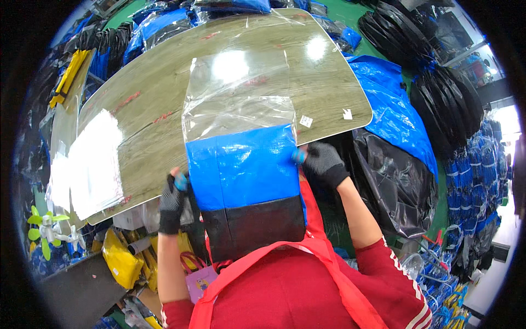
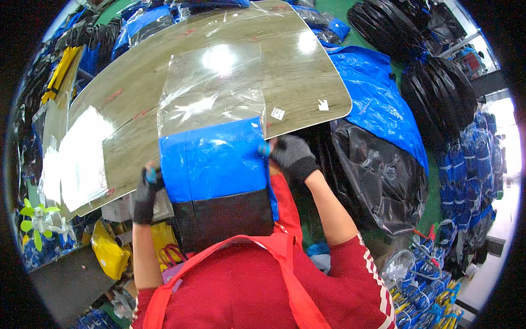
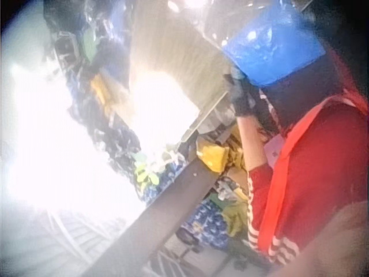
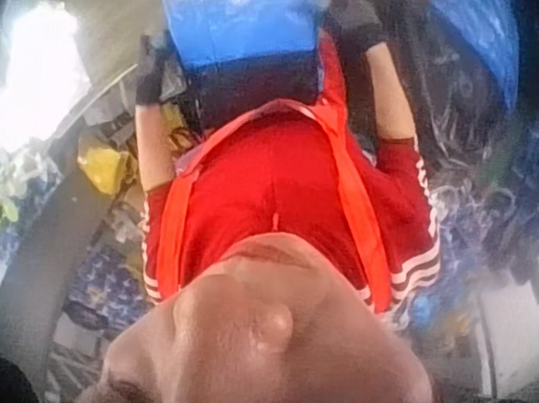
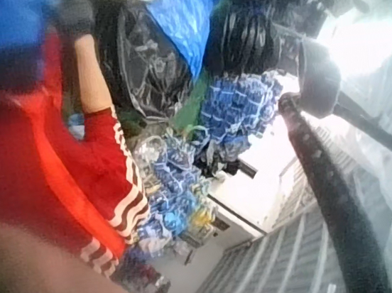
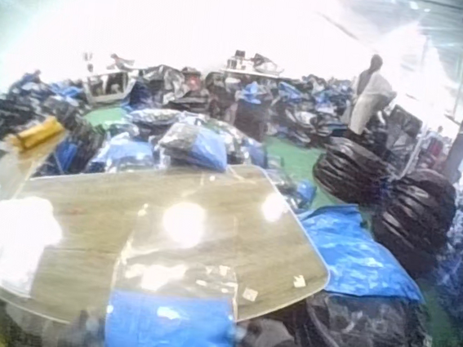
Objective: The person repeatedly picks up blue and black soft goods, folds them, and places them into clear plastic bags on a table. The person handles each item one at a time, folds it, and inserts it into a bag, then sets the bag aside.
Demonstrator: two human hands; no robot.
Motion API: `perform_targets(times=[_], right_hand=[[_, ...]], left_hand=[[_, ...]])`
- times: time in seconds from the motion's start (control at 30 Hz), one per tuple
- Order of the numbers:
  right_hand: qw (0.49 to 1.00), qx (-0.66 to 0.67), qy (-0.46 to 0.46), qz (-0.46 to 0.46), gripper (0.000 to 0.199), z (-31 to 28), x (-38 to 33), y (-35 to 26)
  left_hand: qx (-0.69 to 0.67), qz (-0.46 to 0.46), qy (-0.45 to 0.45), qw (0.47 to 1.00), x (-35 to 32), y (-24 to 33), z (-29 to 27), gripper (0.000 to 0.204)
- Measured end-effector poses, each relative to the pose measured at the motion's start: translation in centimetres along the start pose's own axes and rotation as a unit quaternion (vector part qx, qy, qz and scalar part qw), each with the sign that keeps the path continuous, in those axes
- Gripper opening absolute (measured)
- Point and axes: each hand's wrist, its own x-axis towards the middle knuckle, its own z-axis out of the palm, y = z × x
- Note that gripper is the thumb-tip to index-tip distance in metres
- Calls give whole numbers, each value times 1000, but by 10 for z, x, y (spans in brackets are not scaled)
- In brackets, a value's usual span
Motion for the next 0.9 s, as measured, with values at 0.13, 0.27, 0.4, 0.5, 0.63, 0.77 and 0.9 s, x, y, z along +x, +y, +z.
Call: perform_targets(times=[0.13, 0.27, 0.4, 0.5, 0.63, 0.77, 0.9], right_hand=[[976, 214, 30, 23, 50, 6, 23, -29], [925, 359, -111, 50, 71, 17, -17, -42], [918, 389, -80, -10, 81, 27, -101, -35], [973, 178, -126, 68, 61, 29, -118, -20], [941, 20, -320, 112, 69, 14, -78, 8], [939, 305, -134, 83, 60, 13, -36, 14], [925, 367, -52, 84, 55, 34, -22, -2]], left_hand=[[-42, 7, -46, 998, 45, 23, 16, 43], [-69, -19, 26, 997, 7, 3, 43, 60], [128, -37, -59, 989, -79, -43, 30, 80], [64, -87, -27, 994, -103, -84, 32, 78], [136, -68, 25, 988, -80, -88, 34, 63], [-8, 42, 126, 991, -25, -25, 18, 57], [-44, -33, 27, 998, 17, 12, 35, 53]])
